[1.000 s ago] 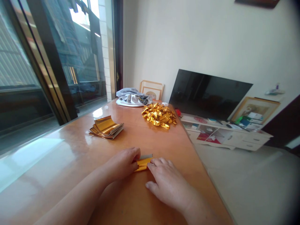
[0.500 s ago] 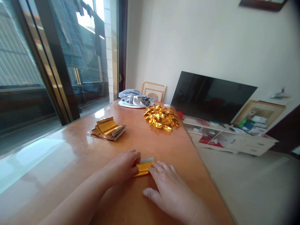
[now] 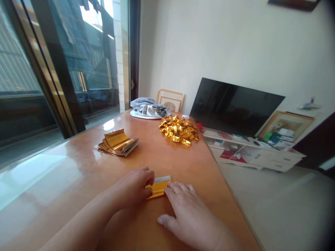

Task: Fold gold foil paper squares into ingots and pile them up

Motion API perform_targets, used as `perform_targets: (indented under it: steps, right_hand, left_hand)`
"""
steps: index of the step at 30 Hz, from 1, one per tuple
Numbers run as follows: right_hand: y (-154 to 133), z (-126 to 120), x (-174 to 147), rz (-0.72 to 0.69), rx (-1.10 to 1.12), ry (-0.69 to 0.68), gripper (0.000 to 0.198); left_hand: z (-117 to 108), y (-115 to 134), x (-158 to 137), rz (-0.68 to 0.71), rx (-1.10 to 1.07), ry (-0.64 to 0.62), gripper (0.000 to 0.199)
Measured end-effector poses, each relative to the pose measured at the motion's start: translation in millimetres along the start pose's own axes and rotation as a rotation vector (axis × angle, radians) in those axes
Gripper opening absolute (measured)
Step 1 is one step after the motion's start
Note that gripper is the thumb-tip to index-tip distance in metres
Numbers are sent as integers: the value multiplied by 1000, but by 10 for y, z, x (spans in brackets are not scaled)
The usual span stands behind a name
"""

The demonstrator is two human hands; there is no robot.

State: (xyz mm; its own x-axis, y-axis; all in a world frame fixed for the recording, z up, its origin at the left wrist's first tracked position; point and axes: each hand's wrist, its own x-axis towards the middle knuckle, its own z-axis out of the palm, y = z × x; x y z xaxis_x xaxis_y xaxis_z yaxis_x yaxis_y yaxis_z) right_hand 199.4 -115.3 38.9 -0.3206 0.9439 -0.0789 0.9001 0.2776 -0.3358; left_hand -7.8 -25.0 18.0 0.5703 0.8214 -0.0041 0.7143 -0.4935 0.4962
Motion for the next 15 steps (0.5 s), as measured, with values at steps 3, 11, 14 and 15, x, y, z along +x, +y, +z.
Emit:
perform_targets:
  steps: [3,11,14,15]
  right_hand:
    - [-5,-2,4,5,-16,-7,67]
    - [-21,-8,15,33,-41,-56,76]
    - [-38,-12,26,37,-50,-54,76]
    - [-44,-12,29,40,-52,-54,77]
  left_hand:
    - [-11,6,-2,-17,9,-7,11]
    - [-21,-23,0,-70,20,-6,19]
    - [6,-72,11,-60,-1,4,19]
    - [15,-91,15,-57,-12,5,19]
